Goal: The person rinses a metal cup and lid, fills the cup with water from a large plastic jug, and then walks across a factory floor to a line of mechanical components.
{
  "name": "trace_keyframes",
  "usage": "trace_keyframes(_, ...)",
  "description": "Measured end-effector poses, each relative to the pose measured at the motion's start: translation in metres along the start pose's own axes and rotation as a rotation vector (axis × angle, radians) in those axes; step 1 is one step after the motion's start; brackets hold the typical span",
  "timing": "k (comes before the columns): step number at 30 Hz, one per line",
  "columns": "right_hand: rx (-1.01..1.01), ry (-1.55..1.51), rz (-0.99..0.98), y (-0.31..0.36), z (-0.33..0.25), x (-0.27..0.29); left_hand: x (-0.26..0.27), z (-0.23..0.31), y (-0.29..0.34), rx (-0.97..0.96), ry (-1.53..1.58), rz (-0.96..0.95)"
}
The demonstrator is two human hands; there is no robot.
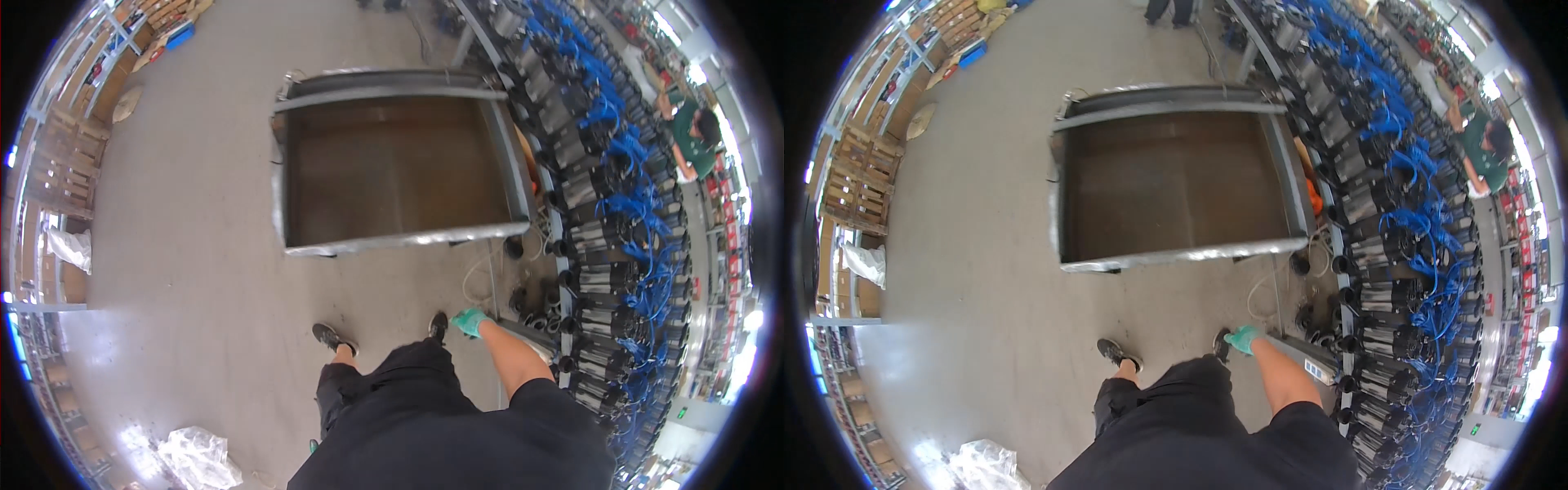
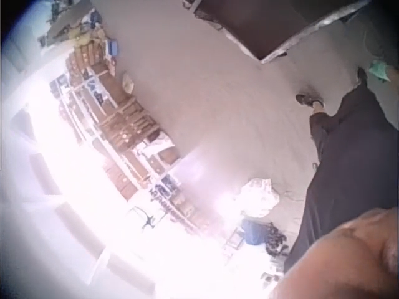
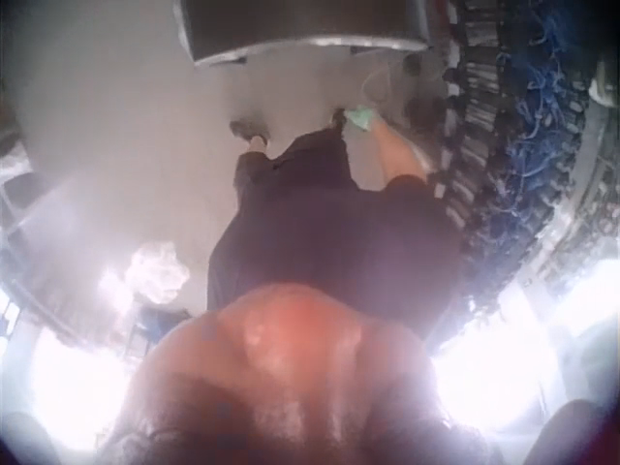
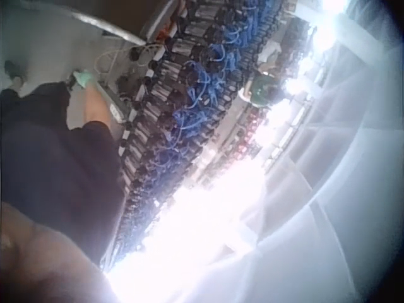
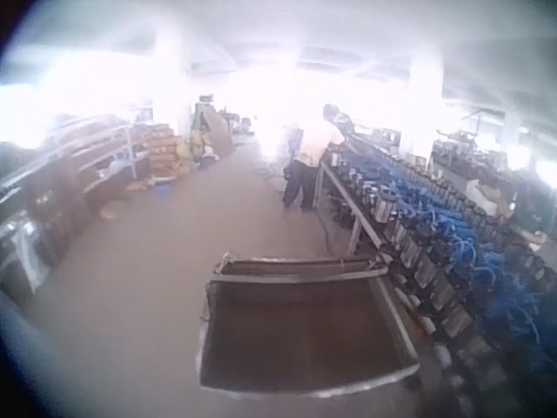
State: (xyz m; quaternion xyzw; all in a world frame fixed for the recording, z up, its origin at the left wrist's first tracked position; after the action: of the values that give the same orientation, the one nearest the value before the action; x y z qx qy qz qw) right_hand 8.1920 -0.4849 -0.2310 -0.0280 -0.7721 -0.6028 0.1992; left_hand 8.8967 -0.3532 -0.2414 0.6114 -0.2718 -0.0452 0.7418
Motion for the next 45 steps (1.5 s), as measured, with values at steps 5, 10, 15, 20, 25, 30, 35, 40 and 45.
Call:
trace_keyframes(5, 0.191, -0.015, -0.061, 0.038, -0.129, -0.042, 0.081, 0.086, -0.047, -0.054, 0.1, 0.003)
trace_keyframes(10, 0.483, 0.25, 0.042, 0.122, -0.27, -0.06, 0.214, 0.22, -0.075, -0.139, 0.148, 0.103)
trace_keyframes(15, 0.639, 0.057, 0.03, 0.142, -0.38, -0.062, 0.307, 0.355, -0.125, -0.233, 0.142, 0.181)
trace_keyframes(20, 0.732, -0.218, 0.026, 0.114, -0.536, -0.058, 0.359, 0.462, -0.161, -0.223, 0.073, 0.129)
trace_keyframes(25, 0.879, -0.103, 0.234, 0.076, -0.68, -0.026, 0.432, 0.524, -0.204, -0.355, -0.054, -0.02)
trace_keyframes(30, 0.868, -0.253, 0.279, 0.058, -0.76, 0.009, 0.471, 0.651, -0.211, -0.258, -0.212, 0.028)
trace_keyframes(35, 0.782, -0.433, 0.414, 0.019, -0.807, 0.043, 0.483, 0.84, -0.264, -0.307, -0.312, 0.0)
trace_keyframes(40, 0.638, -0.587, 0.599, -0.024, -0.855, 0.08, 0.488, 1.107, -0.316, -0.419, -0.361, 0.016)
trace_keyframes(45, 0.48, -0.615, 0.755, -0.03, -0.9, 0.118, 0.419, 1.386, -0.305, -0.704, -0.617, -0.073)
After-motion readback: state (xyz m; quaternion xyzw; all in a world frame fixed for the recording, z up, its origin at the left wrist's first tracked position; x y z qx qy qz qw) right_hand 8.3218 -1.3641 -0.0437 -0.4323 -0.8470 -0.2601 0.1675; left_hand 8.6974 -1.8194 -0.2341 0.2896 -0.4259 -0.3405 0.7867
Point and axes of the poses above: each hand's wrist, its own y-axis away from the middle knuckle, its own x-axis out of the back of the hand, z = x × y, the point moved 2 cm from there along -y, towards the middle knuckle, and after that the axes turned 11 degrees about -y, right-handed, at the moved point
